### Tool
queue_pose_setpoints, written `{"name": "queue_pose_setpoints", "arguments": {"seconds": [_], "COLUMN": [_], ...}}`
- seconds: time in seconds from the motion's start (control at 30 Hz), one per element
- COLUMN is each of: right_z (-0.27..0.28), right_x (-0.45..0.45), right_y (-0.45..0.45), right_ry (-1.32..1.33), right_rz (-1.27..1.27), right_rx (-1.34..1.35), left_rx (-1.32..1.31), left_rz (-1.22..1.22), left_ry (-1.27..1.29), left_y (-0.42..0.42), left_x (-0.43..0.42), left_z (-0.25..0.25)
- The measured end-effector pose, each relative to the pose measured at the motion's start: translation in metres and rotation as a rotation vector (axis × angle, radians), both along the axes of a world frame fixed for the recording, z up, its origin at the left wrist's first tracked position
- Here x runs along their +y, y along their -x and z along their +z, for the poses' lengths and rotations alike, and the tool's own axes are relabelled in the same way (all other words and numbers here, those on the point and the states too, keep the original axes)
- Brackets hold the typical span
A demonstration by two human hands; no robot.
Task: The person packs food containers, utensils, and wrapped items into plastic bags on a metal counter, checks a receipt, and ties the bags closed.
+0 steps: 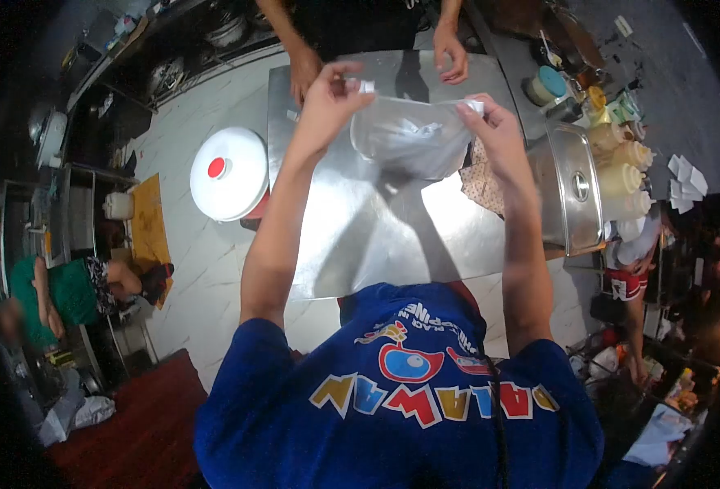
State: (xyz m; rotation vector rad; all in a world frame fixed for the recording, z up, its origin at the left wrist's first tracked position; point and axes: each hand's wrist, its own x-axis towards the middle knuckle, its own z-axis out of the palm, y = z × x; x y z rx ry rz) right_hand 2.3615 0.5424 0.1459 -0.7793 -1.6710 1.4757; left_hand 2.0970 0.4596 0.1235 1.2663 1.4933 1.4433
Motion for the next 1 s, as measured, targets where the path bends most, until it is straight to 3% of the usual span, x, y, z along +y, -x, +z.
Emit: {"name": "queue_pose_setpoints", "arguments": {"seconds": [0.1, 0.17, 0.23, 0.47, 0.57, 0.67, 0.7, 0.73, 0.8, 1.0], "right_z": [-0.008, -0.013, -0.004, 0.049, 0.073, 0.086, 0.091, 0.105, 0.103, 0.088], "right_x": [0.004, 0.004, -0.003, -0.033, -0.055, -0.088, -0.101, -0.119, -0.143, -0.202], "right_y": [-0.008, -0.023, -0.014, -0.042, -0.072, -0.114, -0.133, -0.146, -0.175, -0.301], "right_ry": [0.057, 0.132, 0.118, 0.119, 0.066, 0.099, 0.040, 0.049, -0.141, -0.288], "right_rz": [0.026, 0.060, 0.063, 0.111, 0.137, 0.082, 0.025, -0.002, -0.141, -0.532], "right_rx": [-0.027, -0.059, 0.078, 0.346, 0.370, 0.284, 0.138, 0.196, 0.014, -0.406], "left_rx": [0.389, 0.151, -0.150, -0.355, -0.282, -0.515, -0.610, -0.736, -0.744, -0.805], "left_rz": [-0.059, -0.175, -0.219, -0.404, -0.563, -0.655, -0.725, -0.792, -0.930, -1.086], "left_ry": [0.247, 0.155, 0.004, -0.055, -0.114, -0.048, 0.016, 0.042, 0.079, 0.286], "left_y": [0.007, 0.012, 0.003, -0.072, -0.111, -0.161, -0.170, -0.187, -0.210, -0.361], "left_x": [-0.018, -0.021, -0.017, -0.011, -0.017, -0.034, -0.037, -0.044, -0.047, -0.079], "left_z": [0.004, 0.008, 0.015, 0.089, 0.106, 0.121, 0.112, 0.111, 0.093, 0.075]}}
